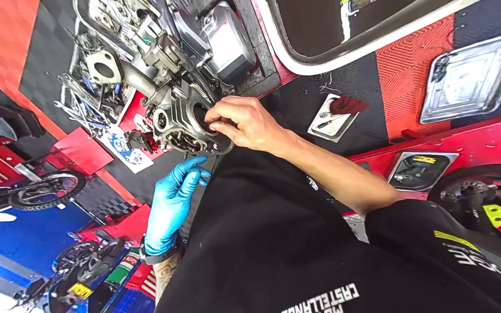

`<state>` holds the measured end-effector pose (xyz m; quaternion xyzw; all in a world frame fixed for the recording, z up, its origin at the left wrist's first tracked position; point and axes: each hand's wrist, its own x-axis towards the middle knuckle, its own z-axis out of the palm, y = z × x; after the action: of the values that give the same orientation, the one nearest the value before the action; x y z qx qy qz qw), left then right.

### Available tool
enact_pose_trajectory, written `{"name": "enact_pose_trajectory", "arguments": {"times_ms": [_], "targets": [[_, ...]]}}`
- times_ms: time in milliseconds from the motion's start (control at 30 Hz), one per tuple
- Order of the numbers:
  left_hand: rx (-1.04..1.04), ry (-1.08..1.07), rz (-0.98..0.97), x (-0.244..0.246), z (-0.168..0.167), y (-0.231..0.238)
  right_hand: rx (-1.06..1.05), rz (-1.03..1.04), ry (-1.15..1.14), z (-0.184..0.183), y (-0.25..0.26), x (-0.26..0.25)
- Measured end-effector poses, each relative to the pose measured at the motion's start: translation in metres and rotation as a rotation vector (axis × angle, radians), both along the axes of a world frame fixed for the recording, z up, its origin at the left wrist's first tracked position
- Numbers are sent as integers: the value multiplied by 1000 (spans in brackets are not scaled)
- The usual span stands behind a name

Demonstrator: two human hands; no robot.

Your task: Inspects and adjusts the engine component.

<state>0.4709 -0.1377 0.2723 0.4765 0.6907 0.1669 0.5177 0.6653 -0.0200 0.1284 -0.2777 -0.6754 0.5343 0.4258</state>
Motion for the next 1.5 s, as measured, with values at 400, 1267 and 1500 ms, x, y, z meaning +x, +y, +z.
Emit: {"name": "enact_pose_trajectory", "arguments": {"times_ms": [400,1267,1500], "targets": [[-3,2,-11,0,-1,4,77,32,-108,0,5,0],[-23,-47,59,-14,-4,1,116,97,-256,5,9,-4],[30,-136,216,-53,4,-2,1,135,-259,4,9,-1]]}}
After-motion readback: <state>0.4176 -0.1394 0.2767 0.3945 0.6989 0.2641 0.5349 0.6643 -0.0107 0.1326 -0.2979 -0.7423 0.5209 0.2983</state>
